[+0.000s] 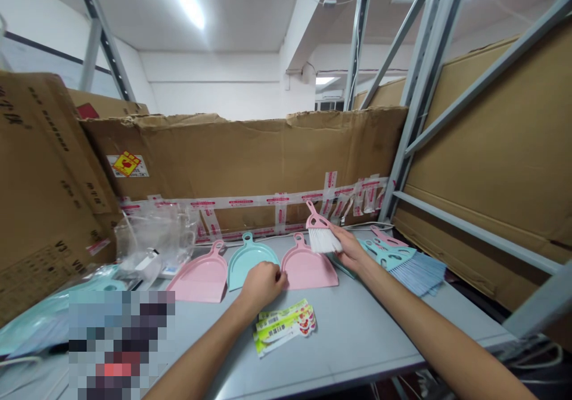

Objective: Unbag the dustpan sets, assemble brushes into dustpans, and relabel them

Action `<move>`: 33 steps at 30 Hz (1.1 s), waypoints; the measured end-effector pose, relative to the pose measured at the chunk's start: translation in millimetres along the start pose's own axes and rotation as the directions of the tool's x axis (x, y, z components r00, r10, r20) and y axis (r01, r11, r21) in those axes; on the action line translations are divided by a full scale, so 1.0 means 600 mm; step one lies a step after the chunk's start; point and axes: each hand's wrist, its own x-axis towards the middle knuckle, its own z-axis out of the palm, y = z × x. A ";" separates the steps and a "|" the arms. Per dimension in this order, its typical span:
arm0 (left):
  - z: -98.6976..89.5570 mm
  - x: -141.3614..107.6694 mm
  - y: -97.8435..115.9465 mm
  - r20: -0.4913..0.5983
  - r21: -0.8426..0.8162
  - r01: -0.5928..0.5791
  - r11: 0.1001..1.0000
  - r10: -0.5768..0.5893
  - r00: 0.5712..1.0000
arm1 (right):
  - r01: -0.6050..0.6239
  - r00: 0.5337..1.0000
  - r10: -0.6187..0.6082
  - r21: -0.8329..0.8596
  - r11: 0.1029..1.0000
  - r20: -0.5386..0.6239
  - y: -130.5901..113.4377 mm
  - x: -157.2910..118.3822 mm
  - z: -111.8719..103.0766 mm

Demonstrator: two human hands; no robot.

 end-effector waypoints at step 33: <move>0.000 -0.021 -0.006 -0.233 -0.894 -0.170 0.414 -0.106 0.967 | 0.353 0.936 -0.288 -0.508 0.786 0.203 0.036 -0.122 0.156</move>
